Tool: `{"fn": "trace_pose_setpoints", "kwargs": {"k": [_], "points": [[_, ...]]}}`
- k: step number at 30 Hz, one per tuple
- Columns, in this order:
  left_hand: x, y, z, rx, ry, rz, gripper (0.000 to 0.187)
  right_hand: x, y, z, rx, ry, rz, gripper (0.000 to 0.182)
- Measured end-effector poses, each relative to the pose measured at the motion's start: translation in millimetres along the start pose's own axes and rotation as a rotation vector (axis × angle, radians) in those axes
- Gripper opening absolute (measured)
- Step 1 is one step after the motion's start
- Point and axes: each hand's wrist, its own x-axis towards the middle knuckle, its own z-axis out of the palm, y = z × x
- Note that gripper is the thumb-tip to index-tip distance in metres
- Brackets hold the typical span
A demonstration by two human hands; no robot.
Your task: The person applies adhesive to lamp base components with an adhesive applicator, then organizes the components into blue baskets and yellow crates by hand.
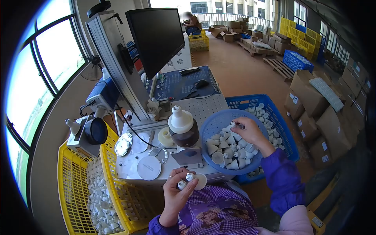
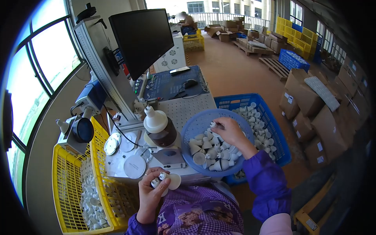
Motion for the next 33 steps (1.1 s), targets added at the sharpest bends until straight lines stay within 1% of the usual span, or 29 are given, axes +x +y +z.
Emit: {"fn": "trace_pose_setpoints", "kwargs": {"k": [2, 3, 6, 13, 15, 16, 17, 19, 21, 22, 23, 25, 26, 28, 29, 31, 32, 33], "points": [[-1, 2, 4, 0.004, -0.019, -0.022, 0.020, -9, -13, -2, 0.292, -0.009, 0.006, 0.022], [-2, 1, 6, 0.000, -0.034, -0.022, 0.020, -12, -17, -2, 0.287, 0.002, 0.016, 0.022], [-5, 0, 6, -0.002, -0.015, -0.003, 0.020, -17, -20, 3, 0.466, -0.024, -0.055, 0.023], [-6, 6, 5, 0.010, 0.007, -0.023, 0.021, -30, -31, 9, 0.592, -0.054, -0.042, 0.021], [-7, 6, 5, 0.005, 0.022, -0.034, 0.022, -34, -30, 13, 0.701, -0.062, -0.016, 0.019], [-6, 1, 5, 0.035, 0.003, -0.006, 0.022, -36, -27, 18, 0.782, -0.068, 0.015, 0.018], [-4, -3, 4, 0.064, -0.016, 0.023, 0.023, -39, -28, 19, 0.786, -0.081, 0.006, 0.018], [0, 2, 3, 0.042, -0.005, 0.026, 0.024, -44, -30, 22, 0.874, -0.077, 0.084, 0.018], [12, 15, 0, 0.201, 0.007, 0.175, 0.024, -47, -29, 26, 0.908, -0.076, 0.090, 0.020], [22, 20, -2, 0.207, 0.031, 0.231, 0.025, -48, -30, 27, 0.917, -0.063, 0.085, 0.020], [33, 30, -3, 0.207, 0.038, 0.232, 0.025, -49, -31, 28, 0.927, -0.047, 0.081, 0.020], [58, 55, -4, 0.296, 0.078, 0.353, 0.027, -50, -34, 30, 0.927, -0.045, 0.077, 0.020], [70, 62, -4, 0.295, 0.084, 0.359, 0.027, -48, -36, 29, 0.928, -0.037, 0.076, 0.020], [93, 72, -3, 0.330, 0.075, 0.436, 0.031, -47, -46, 26, 0.930, -0.035, 0.073, 0.021], [103, 78, -2, 0.328, 0.079, 0.439, 0.031, -47, -52, 23, 0.933, -0.033, 0.078, 0.021], [121, 88, 0, 0.355, -0.019, 0.314, 0.036, -42, -65, 16, 0.959, -0.019, 0.059, 0.023], [131, 86, -1, 0.380, -0.043, 0.326, 0.040, -38, -72, 12, 0.990, -0.002, 0.045, 0.024], [134, 90, -1, 0.377, -0.043, 0.326, 0.040, -34, -81, 8, 0.987, -0.002, 0.045, 0.024]]}}
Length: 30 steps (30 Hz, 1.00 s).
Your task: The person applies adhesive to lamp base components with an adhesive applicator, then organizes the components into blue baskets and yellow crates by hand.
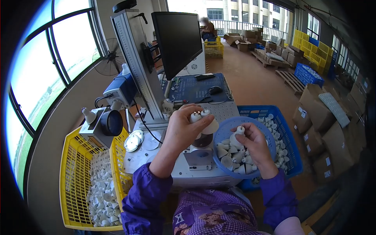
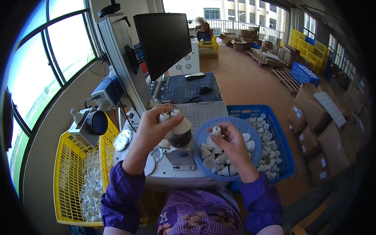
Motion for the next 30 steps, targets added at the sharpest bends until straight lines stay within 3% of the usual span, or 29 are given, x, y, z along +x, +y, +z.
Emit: {"fn": "trace_pose_setpoints", "kwargs": {"k": [2, 3, 7, 11, 15, 17, 30], "points": [[5, 6, -4, -0.109, -0.090, -0.193, 0.041, 13, -16, 14, -0.044, -0.041, -0.128, 0.027], [3, 4, -4, -0.132, -0.048, -0.091, 0.040, 21, -20, 22, -0.044, -0.039, -0.131, 0.027], [-29, 8, -25, -0.278, 0.081, -0.042, 0.031, 52, -28, 56, -0.133, -0.081, -0.257, 0.027], [-69, 1, -41, -0.357, 0.225, -0.095, 0.020, 70, -16, 81, -0.353, -0.099, -0.373, 0.032], [-100, -21, -42, -0.434, 0.259, -0.186, 0.016, 72, -6, 86, -0.407, -0.095, -0.321, 0.034], [-110, -30, -38, -0.480, 0.258, -0.242, 0.016, 69, -9, 87, -0.680, 0.003, -0.499, 0.032], [-146, -39, -4, -0.603, 0.126, -0.411, 0.015, 65, -6, 93, -0.628, 0.047, -0.478, 0.028]]}}
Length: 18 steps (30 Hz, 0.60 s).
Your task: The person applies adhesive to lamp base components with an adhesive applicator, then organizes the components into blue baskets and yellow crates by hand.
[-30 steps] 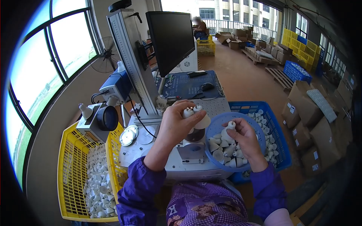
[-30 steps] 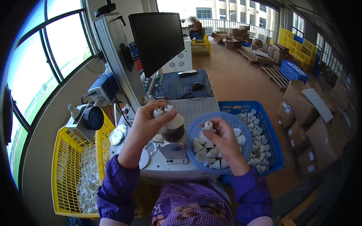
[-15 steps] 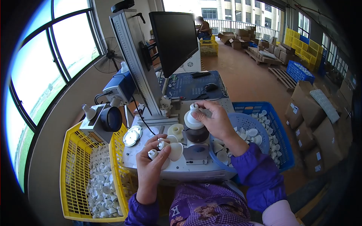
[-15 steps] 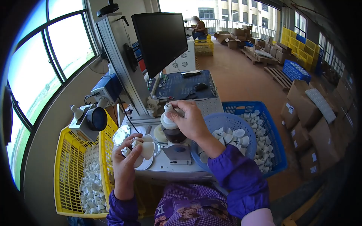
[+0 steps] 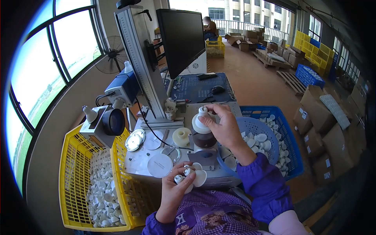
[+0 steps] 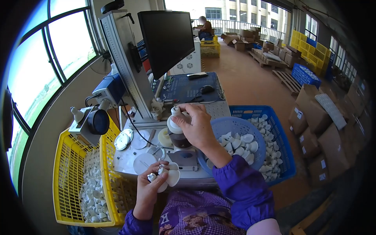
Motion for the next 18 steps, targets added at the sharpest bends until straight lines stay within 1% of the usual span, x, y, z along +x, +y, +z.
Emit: {"fn": "trace_pose_setpoints", "kwargs": {"k": [2, 5, 8, 9, 11, 12, 14, 15, 17, 18], "points": [[-2, -3, 2, -0.024, 0.010, -0.020, 0.012, -1, 1, 2, -0.051, 0.037, -0.031, 0.027], [-4, -3, 3, -0.020, 0.017, -0.058, 0.013, -2, -1, 5, -0.073, 0.079, -0.032, 0.027], [-6, -4, 6, -0.019, 0.011, -0.045, 0.014, -4, 1, 7, -0.046, 0.100, -0.042, 0.028], [-7, -5, 5, -0.017, 0.010, -0.048, 0.014, -4, 2, 6, -0.045, 0.101, -0.039, 0.028], [-8, -8, 4, -0.029, -0.015, -0.072, 0.013, -4, 8, 1, 0.009, 0.035, -0.061, 0.030], [-10, -11, 4, -0.026, -0.028, -0.081, 0.013, -6, 11, -4, 0.002, 0.045, -0.050, 0.030], [-14, -18, 3, -0.065, -0.016, -0.095, 0.012, -15, 22, -21, 0.128, 0.075, 0.050, 0.032], [-16, -22, 3, -0.053, -0.012, -0.111, 0.012, -19, 37, -34, 0.152, 0.096, 0.088, 0.031], [-20, -25, 4, -0.066, -0.001, -0.173, 0.012, -28, 71, -71, 0.006, 0.098, 0.178, 0.024], [-19, -30, 4, -0.075, -0.021, -0.186, 0.012, -34, 90, -90, -0.122, 0.095, 0.247, 0.020]]}}
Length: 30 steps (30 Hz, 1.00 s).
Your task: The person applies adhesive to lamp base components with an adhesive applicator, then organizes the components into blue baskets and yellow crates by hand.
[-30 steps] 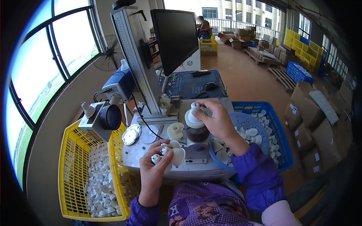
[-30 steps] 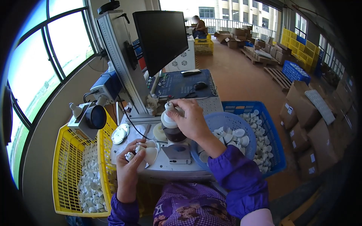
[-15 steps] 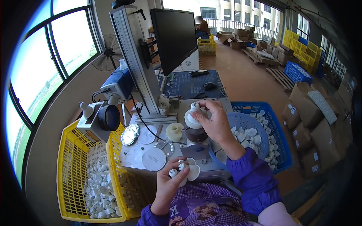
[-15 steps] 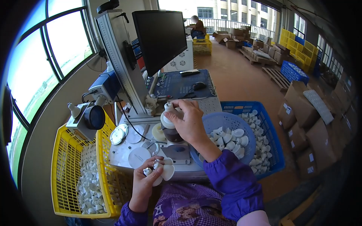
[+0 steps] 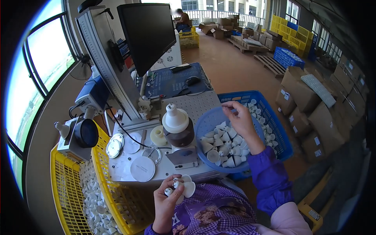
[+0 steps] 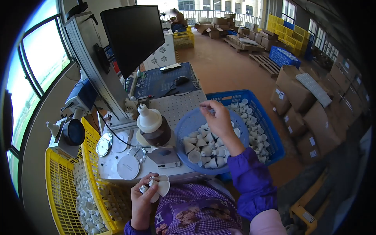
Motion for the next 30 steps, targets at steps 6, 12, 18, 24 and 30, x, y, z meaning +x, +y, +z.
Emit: {"fn": "trace_pose_setpoints", "kwargs": {"k": [6, 12, 18, 24, 30], "points": [[3, -24, 11, -0.016, -0.022, -0.071, 0.013, -24, 80, -59, -0.559, -0.060, 0.035, 0.017], [-4, -37, 20, 0.012, -0.075, -0.068, 0.015, -30, 78, -46, -0.563, -0.197, -0.181, 0.022], [-10, -35, 18, -0.006, -0.028, -0.088, 0.015, -26, 89, -12, -0.691, -0.380, -0.085, 0.027], [-13, -34, 20, 0.007, -0.026, -0.071, 0.015, -19, 102, -4, -0.746, -0.491, 0.008, 0.030], [-16, -23, 16, -0.033, 0.023, -0.058, 0.015, -23, 63, -18, -0.370, -0.334, 0.075, 0.023]]}}
